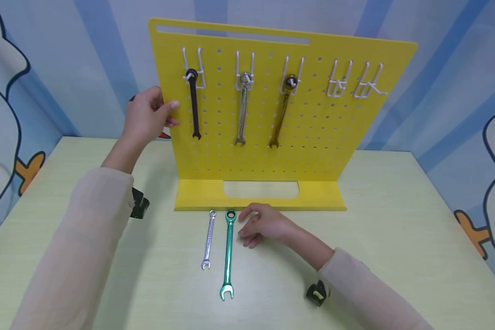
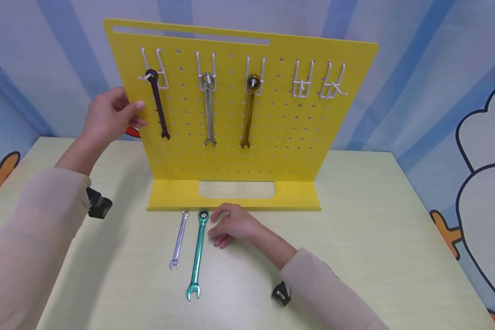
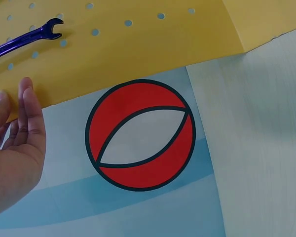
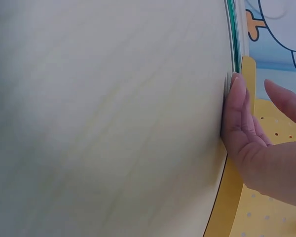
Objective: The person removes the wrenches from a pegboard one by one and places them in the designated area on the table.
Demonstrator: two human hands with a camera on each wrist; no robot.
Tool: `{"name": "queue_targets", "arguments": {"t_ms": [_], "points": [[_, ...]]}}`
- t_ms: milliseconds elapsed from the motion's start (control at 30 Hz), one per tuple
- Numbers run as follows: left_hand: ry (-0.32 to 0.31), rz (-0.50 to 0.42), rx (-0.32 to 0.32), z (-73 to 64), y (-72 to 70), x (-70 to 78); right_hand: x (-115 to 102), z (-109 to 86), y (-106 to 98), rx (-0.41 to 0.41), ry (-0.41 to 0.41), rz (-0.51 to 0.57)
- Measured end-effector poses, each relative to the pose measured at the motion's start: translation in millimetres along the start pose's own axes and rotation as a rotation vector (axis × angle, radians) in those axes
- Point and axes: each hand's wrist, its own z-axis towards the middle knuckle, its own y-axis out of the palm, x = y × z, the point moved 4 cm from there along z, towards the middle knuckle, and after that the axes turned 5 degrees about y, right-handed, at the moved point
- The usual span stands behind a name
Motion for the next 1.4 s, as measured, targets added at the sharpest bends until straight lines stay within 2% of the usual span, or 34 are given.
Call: {"name": "queue_targets", "arguments": {"t_ms": [267,800,1167,1400], "points": [[-0.008,-0.007,-0.002,0.4,0.2,-0.6,-3,-0.6,-6,0.008,-0.066,0.002],[-0.015,-0.026,-0.014,0.7,0.2,-0.9,-15,0.1,-30,0.054,-0.085,-0.003],[-0.011,-0.017,-0.011,-0.1,-0.2,0.2,-35,-7.4,-50,0.057,-0.203,0.022],[-0.011,-0.018,-0.013,0.2,0.0,-0.7,-49,-12.3,-65,0.087,-0.243,0.066]]}}
